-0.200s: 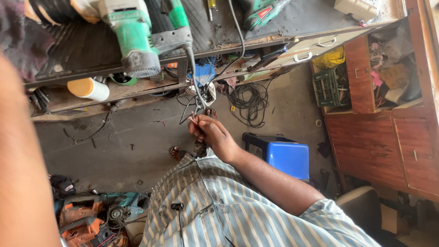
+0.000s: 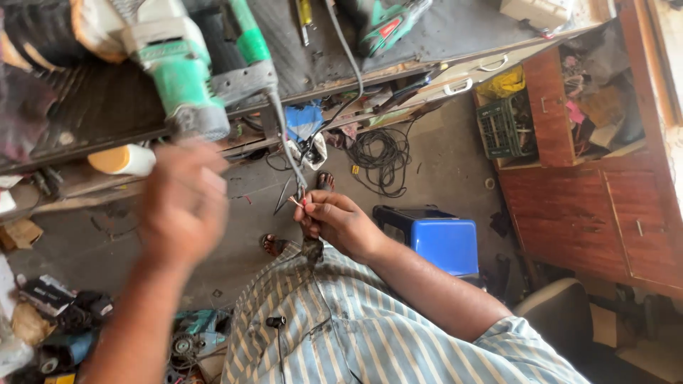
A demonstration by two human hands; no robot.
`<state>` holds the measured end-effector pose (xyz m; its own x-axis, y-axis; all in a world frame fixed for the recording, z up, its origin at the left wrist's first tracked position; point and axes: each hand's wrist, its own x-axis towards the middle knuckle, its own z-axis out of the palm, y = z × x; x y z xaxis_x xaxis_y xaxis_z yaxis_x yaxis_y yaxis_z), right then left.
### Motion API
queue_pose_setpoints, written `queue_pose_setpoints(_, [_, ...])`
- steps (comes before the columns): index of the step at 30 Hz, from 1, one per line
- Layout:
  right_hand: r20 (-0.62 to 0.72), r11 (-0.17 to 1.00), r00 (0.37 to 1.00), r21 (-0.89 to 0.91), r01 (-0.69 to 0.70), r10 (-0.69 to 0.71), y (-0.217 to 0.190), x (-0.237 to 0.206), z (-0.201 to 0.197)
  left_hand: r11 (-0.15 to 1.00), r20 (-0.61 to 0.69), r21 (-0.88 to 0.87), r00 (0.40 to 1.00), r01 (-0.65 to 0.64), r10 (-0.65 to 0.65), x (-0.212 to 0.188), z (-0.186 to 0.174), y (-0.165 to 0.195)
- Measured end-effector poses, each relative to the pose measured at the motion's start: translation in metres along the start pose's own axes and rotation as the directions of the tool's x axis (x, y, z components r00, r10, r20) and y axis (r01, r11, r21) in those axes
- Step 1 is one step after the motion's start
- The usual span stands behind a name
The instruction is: The person services a green angle grinder at a workbench. They unscrew the brush caps, remove the carbon brushes, tap the housing with a padded mallet, brush dust out of the fan cover and vents, and use a screwdriver on the housing while reassembling the parts.
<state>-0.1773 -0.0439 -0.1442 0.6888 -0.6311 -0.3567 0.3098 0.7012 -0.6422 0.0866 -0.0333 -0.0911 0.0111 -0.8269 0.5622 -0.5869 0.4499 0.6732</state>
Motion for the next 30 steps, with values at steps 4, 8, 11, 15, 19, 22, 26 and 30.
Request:
queue_pose_setpoints(4, [-0.004, 0.996, 0.998, 0.066, -0.058, 0.058, -0.023, -0.005, -0.008, 0.921, 0.23, 0.132, 0.915, -0.366, 0.33, -0.011, 0.049, 0.003])
queue_pose_setpoints(8, [-0.041, 0.989, 0.988, 0.03, -0.146, 0.148, -0.04, 0.001, -0.021, 0.889, 0.271, 0.17, 0.888, -0.425, 0.372, 0.005, 0.064, 0.012])
queue_pose_setpoints(11, [-0.038, 0.988, 0.988, -0.027, -0.149, 0.148, -0.06, 0.009, -0.037, 0.849, 0.27, 0.21, 0.864, -0.484, 0.426, 0.026, 0.072, 0.014])
queue_pose_setpoints(15, [0.024, 0.988, 0.988, -0.008, -0.155, 0.155, -0.087, 0.022, -0.06, 0.813, 0.278, 0.237, 0.839, -0.531, 0.467, 0.049, 0.084, 0.009])
queue_pose_setpoints(19, [0.094, 0.979, 0.983, -0.141, -0.144, 0.158, -0.108, 0.027, -0.081, 0.834, 0.337, 0.225, 0.844, -0.503, 0.418, 0.06, 0.105, 0.004])
queue_pose_setpoints(22, [0.122, 0.94, 0.988, -0.337, -0.052, 0.098, -0.12, 0.029, -0.089, 0.999, 0.428, -0.01, 0.902, -0.052, 0.052, 0.05, 0.124, 0.006])
queue_pose_setpoints(26, [0.245, 0.836, 0.969, -0.525, 0.161, -0.033, -0.131, 0.033, -0.099, 0.641, 0.597, -0.24, 0.632, 0.729, -0.495, 0.047, 0.139, 0.015])
queue_pose_setpoints(30, [0.154, 0.928, 0.987, -0.373, 0.019, 0.041, -0.133, 0.038, -0.109, 0.506, 0.596, -0.217, 0.524, 0.835, -0.608, 0.058, 0.129, 0.034])
